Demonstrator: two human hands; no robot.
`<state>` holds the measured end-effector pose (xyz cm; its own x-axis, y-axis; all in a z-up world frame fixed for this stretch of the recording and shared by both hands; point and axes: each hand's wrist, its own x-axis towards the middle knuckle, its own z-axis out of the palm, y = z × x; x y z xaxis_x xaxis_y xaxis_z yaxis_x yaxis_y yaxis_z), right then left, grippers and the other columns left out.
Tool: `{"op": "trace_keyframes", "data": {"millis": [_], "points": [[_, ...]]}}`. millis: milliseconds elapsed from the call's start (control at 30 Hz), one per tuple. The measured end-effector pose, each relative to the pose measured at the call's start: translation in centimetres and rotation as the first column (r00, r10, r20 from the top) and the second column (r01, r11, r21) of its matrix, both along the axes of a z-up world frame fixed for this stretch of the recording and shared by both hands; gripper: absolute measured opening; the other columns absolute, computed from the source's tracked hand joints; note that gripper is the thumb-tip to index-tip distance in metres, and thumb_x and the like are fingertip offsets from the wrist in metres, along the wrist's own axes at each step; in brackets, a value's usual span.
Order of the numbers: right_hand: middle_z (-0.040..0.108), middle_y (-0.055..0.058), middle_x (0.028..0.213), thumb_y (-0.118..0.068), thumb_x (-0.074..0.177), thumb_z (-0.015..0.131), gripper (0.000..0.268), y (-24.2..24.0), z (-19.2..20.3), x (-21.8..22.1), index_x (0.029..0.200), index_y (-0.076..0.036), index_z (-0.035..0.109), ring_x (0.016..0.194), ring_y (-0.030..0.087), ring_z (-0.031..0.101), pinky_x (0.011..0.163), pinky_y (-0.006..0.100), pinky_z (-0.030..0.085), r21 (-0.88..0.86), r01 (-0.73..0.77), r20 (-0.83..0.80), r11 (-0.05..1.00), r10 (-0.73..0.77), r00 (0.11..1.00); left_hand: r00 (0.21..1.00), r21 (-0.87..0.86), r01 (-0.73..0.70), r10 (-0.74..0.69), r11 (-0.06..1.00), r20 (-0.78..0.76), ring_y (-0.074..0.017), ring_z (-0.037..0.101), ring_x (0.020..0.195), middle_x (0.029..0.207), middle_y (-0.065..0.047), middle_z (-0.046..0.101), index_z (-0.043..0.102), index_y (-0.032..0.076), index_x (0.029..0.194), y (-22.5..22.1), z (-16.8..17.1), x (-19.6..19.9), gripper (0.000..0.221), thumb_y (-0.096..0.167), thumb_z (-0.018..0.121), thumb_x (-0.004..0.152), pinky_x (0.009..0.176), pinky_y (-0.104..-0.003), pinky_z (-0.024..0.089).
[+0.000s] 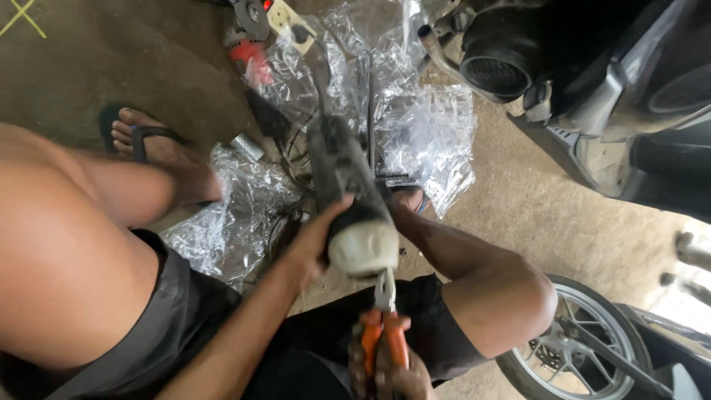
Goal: The person sits on the workshop floor repairing a rotary hammer power tool. They hold the tool body, use a hammer to tap components, work on the tool with pliers and a screwdriver, and reposition the tool repeatedly while working on its housing and chuck area.
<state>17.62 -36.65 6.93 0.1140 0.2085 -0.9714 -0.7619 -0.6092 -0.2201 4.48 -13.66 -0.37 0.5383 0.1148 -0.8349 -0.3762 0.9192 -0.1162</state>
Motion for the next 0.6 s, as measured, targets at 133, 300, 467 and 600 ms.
{"op": "trace_keyframes", "data": {"millis": [133, 300, 467, 600], "points": [[0.052, 0.019, 0.105, -0.01, 0.069, 0.067, 0.08, 7.3, 3.2, -1.2, 0.145, -0.012, 0.044, 0.08, 0.026, 0.052, 0.064, 0.034, 0.045, 0.384, -0.018, -0.31, 0.923, 0.147, 0.939, 0.986, 0.232, 0.153, -0.134, 0.961, -0.094, -0.0301, 0.069, 0.11, 0.129, -0.018, 0.07, 0.064, 0.004, 0.135, 4.5, -0.4, -0.6, 0.077, 0.051, 0.063, 0.073, 0.092, -0.042, 0.055], [0.05, 0.017, 0.111, -0.002, 0.068, 0.058, 0.078, 9.9, 1.6, -2.1, 0.144, -0.014, 0.045, 0.085, 0.025, 0.049, 0.07, 0.035, 0.043, 0.362, 0.008, -0.403, 0.932, 0.149, 0.903, 0.987, 0.187, 0.108, -0.082, 0.976, -0.141, -0.0207, 0.066, 0.095, 0.116, -0.014, 0.072, 0.068, 0.004, 0.127, 7.0, -1.2, -1.6, 0.064, 0.047, 0.066, 0.08, 0.085, -0.034, 0.053], [0.051, 0.021, 0.115, -0.006, 0.066, 0.062, 0.089, 8.3, 1.1, -3.3, 0.151, -0.007, 0.036, 0.091, 0.027, 0.054, 0.075, 0.037, 0.047, 0.344, -0.078, -0.321, 0.936, 0.195, 0.927, 0.993, 0.222, 0.114, -0.106, 0.968, -0.048, -0.0282, 0.066, 0.1, 0.126, -0.02, 0.066, 0.059, 0.001, 0.137, 5.1, -4.2, -2.0, 0.075, 0.047, 0.065, 0.078, 0.082, -0.042, 0.056], [0.055, 0.022, 0.113, -0.008, 0.065, 0.059, 0.086, 6.3, -0.7, -3.1, 0.149, -0.003, 0.038, 0.089, 0.028, 0.056, 0.075, 0.038, 0.048, 0.382, -0.16, -0.232, 0.91, 0.263, 0.937, 0.993, 0.301, 0.118, -0.112, 0.946, -0.036, -0.0283, 0.065, 0.089, 0.113, -0.019, 0.064, 0.059, -0.002, 0.13, 3.9, -5.6, -1.8, 0.069, 0.046, 0.066, 0.081, 0.069, -0.04, 0.056]]}}
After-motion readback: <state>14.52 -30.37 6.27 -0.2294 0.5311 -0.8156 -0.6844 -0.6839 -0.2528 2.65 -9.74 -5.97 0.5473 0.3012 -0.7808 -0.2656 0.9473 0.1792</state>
